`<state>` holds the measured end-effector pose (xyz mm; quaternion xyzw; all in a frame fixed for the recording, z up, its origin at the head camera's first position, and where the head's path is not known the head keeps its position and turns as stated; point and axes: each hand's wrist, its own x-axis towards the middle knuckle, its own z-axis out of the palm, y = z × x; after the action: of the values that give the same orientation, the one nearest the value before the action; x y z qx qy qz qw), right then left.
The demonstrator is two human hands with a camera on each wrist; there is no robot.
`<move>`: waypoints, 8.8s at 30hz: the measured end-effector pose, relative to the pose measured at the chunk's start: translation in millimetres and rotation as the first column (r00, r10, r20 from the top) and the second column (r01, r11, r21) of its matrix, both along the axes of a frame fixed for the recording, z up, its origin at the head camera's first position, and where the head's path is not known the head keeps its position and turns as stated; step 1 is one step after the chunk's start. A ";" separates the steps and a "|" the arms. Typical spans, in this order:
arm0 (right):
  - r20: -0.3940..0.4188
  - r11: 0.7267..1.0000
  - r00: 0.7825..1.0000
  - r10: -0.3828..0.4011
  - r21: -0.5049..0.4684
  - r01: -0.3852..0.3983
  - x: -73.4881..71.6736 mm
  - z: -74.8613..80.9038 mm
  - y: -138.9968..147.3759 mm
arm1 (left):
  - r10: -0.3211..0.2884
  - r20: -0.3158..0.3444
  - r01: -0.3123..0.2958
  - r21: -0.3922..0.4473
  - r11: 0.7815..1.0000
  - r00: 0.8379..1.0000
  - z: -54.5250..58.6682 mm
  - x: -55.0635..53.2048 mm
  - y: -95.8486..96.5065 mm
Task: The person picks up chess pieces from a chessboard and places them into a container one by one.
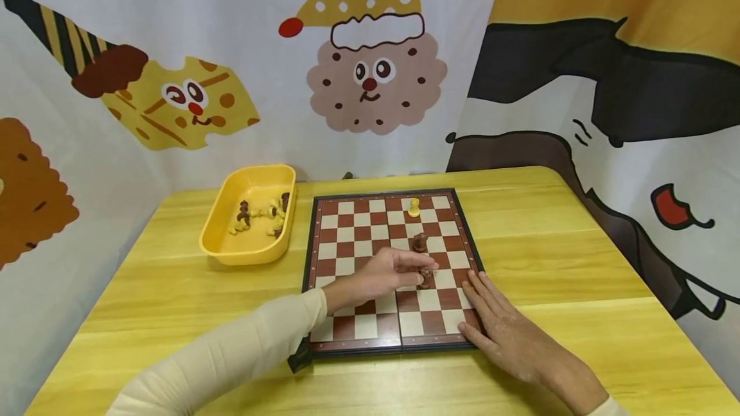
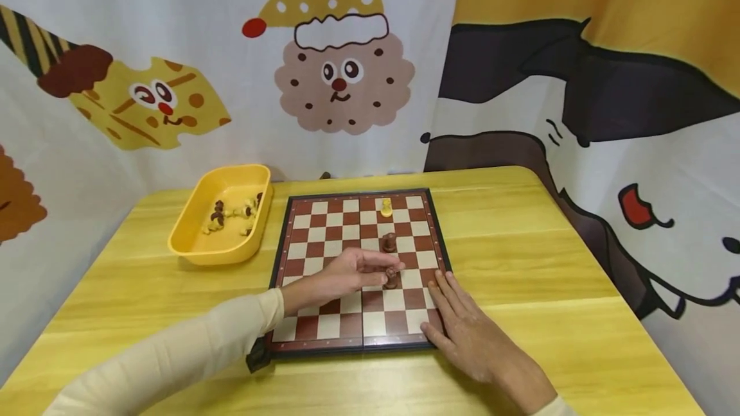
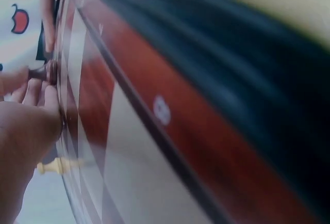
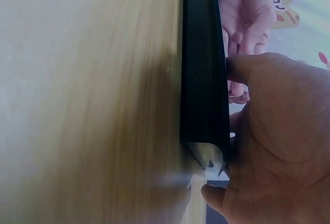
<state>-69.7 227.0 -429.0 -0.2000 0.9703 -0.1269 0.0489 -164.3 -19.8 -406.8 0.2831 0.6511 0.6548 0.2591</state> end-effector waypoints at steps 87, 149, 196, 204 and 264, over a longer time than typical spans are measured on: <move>-0.027 1.000 1.000 0.008 -0.005 -0.008 -2.1 1.6 -1.2 | 0.657 -0.072 -0.651 0.096 0.753 0.750 17.5 -38.6 -241.7; -0.032 0.999 0.999 0.044 -0.015 -0.045 -6.2 7.6 -2.6 | 0.243 0.218 -0.281 0.164 0.946 0.945 6.5 -57.1 -37.9; 0.012 0.999 1.000 0.002 -0.040 -0.002 2.1 0.6 -0.4 | 0.395 -0.025 -0.394 -0.160 0.905 0.918 20.5 -53.0 -30.6; 0.004 0.999 1.000 0.014 -0.039 -0.014 -0.2 2.2 -3.0 | 0.463 -0.111 -0.476 -0.186 0.860 0.879 25.9 -49.4 -68.4; 0.011 0.998 1.000 -0.017 -0.054 0.018 3.2 -2.7 -1.9 | 0.728 -0.197 -0.753 -0.130 0.645 0.657 41.8 -51.9 -200.7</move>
<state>-66.5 225.2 -431.8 -0.1920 0.9680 -0.1546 0.0476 -216.2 -220.5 -364.9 0.0051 0.7872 0.6149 -0.0464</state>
